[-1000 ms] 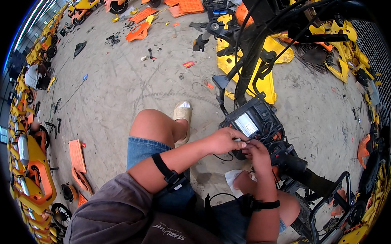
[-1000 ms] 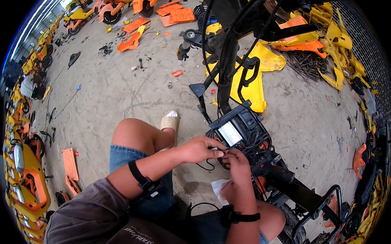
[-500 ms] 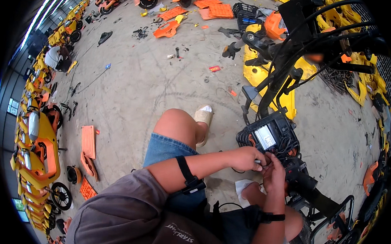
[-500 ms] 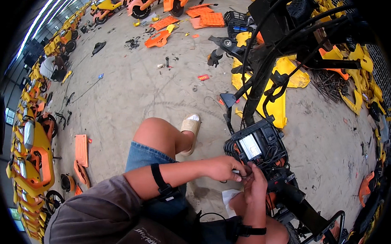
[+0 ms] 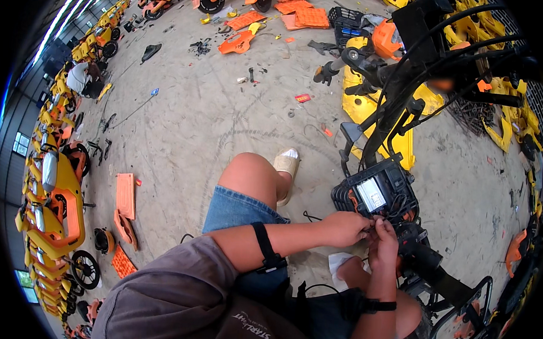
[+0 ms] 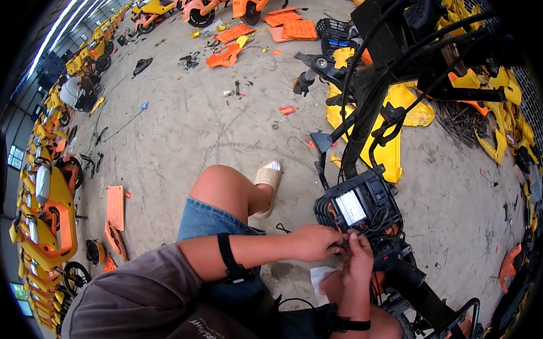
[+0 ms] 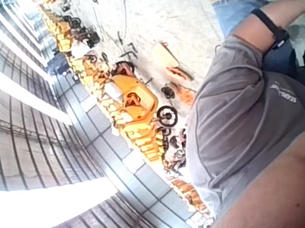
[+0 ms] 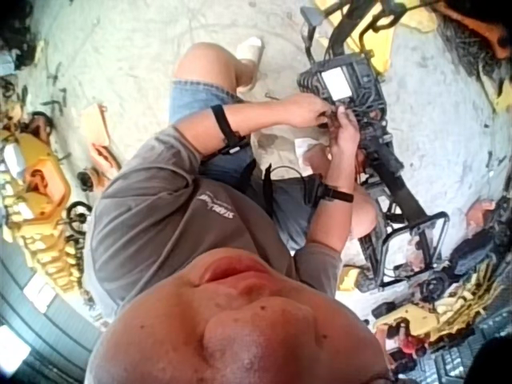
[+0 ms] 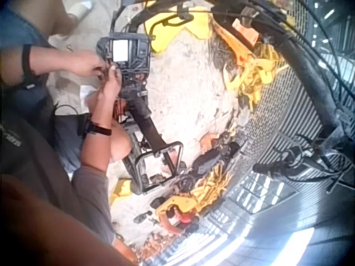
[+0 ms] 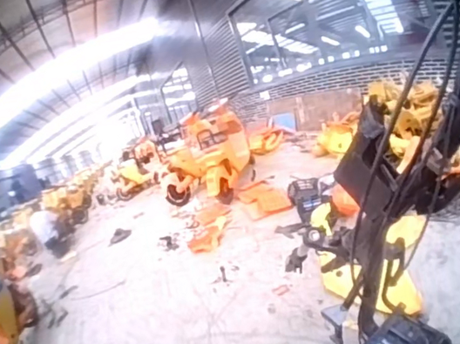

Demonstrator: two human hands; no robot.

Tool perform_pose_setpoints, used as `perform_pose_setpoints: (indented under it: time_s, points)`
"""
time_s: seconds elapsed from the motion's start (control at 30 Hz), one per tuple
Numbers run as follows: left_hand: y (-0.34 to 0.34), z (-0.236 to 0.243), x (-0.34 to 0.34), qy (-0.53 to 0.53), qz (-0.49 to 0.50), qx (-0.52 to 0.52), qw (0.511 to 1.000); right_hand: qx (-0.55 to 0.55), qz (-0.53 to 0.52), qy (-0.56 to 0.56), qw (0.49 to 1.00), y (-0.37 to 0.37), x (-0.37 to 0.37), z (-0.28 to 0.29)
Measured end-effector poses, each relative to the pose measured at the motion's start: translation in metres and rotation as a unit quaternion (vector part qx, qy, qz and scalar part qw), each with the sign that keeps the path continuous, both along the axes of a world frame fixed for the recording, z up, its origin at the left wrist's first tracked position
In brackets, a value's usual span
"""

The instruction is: The person sits on the floor of a workshop and repairs the electrical wiring of a yellow electric scooter. They use a screwdriver to open the control box, strip wire ends with pliers, and connect the wires to the internal components.

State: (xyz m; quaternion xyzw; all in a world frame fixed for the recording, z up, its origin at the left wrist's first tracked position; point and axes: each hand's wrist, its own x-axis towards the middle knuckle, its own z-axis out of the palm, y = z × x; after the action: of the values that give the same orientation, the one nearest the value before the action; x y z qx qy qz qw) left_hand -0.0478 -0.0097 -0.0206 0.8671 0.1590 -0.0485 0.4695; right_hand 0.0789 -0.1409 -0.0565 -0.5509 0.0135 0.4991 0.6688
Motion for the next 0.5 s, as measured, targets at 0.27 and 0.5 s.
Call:
perform_pose_setpoints:
  time_s: [0.27, 0.5]
  points:
    - [0.003, -0.007, -0.004, -0.033, -0.010, 0.045, 0.998, -0.002, 0.020, -0.018, 1.000, 0.002, -0.007, 0.006]
    - [0.012, 0.013, -0.007, -0.017, 0.029, 0.035, 0.999, -0.032, 0.028, -0.007, 0.999, 0.009, -0.008, 0.008]
